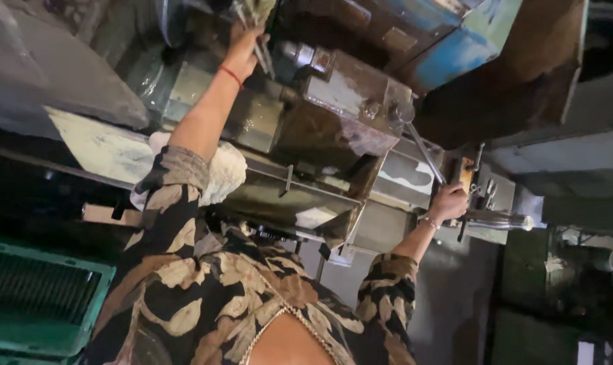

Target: The person repeatedly picks up small metal rods from a green bin, inserts them into a grinding machine, and operates a lever to process them. After each cycle, the person removes the rod and places it back into the bin. The process is repeated continuously throughout the clip.

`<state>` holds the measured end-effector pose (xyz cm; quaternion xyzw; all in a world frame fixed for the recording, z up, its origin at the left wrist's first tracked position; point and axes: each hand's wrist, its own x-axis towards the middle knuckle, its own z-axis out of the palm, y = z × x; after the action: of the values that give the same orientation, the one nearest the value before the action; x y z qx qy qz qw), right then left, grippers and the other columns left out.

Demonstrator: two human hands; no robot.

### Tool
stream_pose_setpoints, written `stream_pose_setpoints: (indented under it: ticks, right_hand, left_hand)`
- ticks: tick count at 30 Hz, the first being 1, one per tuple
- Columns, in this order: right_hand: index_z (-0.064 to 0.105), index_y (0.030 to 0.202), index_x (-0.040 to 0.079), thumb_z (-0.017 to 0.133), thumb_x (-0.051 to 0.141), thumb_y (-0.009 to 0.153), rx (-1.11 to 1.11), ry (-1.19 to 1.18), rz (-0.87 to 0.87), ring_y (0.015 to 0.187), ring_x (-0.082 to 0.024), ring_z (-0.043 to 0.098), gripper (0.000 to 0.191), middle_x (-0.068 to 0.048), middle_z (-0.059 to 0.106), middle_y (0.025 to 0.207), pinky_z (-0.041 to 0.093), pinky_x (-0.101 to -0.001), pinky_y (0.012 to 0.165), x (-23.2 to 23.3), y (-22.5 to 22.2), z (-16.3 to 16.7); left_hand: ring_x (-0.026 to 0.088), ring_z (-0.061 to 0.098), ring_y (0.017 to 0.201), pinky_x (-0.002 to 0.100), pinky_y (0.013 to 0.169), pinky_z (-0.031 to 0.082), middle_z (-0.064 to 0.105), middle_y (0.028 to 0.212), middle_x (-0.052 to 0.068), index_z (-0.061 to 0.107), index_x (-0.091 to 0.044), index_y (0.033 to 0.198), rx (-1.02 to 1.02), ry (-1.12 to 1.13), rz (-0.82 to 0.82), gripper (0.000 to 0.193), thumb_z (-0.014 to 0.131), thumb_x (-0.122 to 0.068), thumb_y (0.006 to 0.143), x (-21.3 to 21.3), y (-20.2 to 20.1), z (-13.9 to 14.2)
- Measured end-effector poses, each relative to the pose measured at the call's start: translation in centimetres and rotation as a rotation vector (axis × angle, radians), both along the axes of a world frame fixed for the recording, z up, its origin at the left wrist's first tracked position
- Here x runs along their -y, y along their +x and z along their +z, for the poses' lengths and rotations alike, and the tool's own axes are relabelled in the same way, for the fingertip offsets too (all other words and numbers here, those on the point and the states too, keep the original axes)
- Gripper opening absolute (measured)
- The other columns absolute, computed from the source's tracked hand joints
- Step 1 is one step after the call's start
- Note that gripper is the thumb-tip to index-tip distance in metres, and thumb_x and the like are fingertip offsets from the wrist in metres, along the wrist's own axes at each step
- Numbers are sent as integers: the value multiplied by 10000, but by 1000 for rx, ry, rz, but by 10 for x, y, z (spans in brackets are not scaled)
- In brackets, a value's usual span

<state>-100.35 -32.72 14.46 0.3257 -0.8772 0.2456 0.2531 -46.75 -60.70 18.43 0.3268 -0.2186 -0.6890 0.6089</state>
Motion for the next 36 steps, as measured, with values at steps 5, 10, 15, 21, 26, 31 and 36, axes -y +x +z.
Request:
stream_pose_setpoints:
  ticks: [5,10,15,21,26,31,36]
  right_hand:
    - [762,814,-3,459,431,1035,-29,-17,11,683,-509,648,573,-257,689,747,481,-621,610,-3,-3,-5]
    - [759,802,0,457,419,1036,-32,-25,25,668,-500,645,567,-247,686,727,476,-616,606,-1,-6,-4]
    - [762,787,6,467,413,1022,-24,-22,31,639,-487,646,555,-242,676,700,476,-601,589,1,-5,0]
    - [760,782,2,465,419,1041,-21,12,49,655,-475,658,573,-245,683,714,487,-589,611,0,-3,5]
    - [768,815,1,475,443,1048,44,50,26,691,-467,675,579,-247,698,749,509,-576,658,-1,-2,9]
    - [788,892,17,473,448,1044,131,57,154,730,-487,669,555,-265,710,796,516,-588,684,-17,-1,6]
    - [764,853,-11,445,475,1135,148,256,55,810,-485,689,646,-280,710,839,521,-582,782,-36,4,-6]
  left_hand:
    - [309,686,1028,738,891,564,587,1129,53,433,-249,1222,-177,-31,-18,470,708,-48,898,-2,-9,15]
    - [339,644,1052,813,942,436,575,1166,84,426,-296,1298,-214,84,85,554,707,-80,872,6,-10,3]
    - [385,642,1049,799,1006,457,573,1172,115,381,-289,1314,-264,241,159,590,693,-73,863,15,1,-15]
    - [352,623,1065,761,998,445,571,1196,90,384,-283,1323,-218,200,212,592,662,-47,857,10,5,-20]
    - [388,573,1180,720,1042,391,502,1320,104,306,-367,1351,-383,171,288,700,661,6,876,7,11,-20]
    - [380,515,1273,721,1053,399,469,1398,101,382,-273,1364,-445,137,294,628,678,-2,881,8,13,-19]
    - [351,497,1269,703,1067,425,481,1370,57,401,-304,1339,-511,152,321,636,674,20,865,11,10,-18]
